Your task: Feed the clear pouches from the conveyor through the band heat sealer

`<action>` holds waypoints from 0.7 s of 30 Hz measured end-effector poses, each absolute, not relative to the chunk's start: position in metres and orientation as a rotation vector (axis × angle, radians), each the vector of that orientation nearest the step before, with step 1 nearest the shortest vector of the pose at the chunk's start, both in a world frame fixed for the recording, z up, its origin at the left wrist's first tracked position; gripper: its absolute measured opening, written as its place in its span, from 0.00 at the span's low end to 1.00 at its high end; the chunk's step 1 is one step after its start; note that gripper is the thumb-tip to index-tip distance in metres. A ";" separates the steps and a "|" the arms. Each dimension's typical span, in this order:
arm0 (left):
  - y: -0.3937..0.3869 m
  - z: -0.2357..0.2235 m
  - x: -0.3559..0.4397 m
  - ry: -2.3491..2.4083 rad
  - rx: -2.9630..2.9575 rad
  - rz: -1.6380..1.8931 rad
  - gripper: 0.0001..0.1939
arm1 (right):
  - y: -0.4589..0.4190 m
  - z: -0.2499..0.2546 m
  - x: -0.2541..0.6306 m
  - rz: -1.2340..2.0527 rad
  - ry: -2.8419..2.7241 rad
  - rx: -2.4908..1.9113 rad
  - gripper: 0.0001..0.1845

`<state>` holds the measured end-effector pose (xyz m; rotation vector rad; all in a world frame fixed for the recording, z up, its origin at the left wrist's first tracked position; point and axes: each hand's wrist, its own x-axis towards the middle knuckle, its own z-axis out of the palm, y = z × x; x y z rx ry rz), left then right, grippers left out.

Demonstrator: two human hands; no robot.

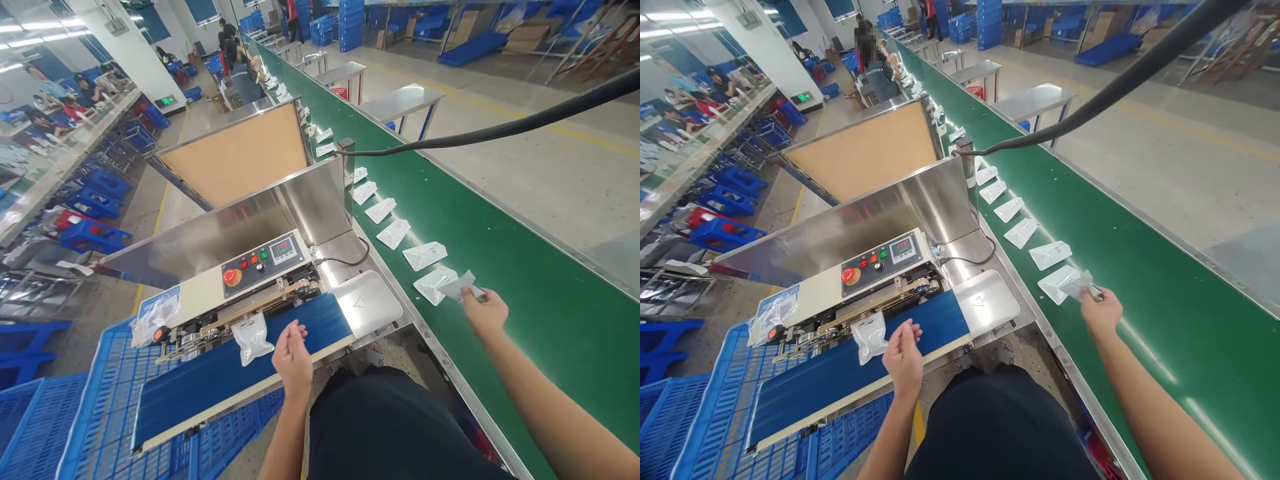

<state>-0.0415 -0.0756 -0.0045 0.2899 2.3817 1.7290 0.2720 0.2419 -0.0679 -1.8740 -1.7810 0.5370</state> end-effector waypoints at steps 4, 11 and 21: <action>-0.027 0.006 -0.018 2.178 0.770 1.571 0.20 | 0.207 -0.034 0.209 0.918 -1.618 -1.654 0.37; 0.013 0.018 -0.010 1.996 0.915 1.525 0.22 | 0.128 0.033 0.108 1.829 -1.620 -0.991 0.33; 0.008 -0.027 -0.035 1.994 0.234 1.514 0.22 | 0.152 -0.011 0.084 1.703 -1.793 -1.370 0.21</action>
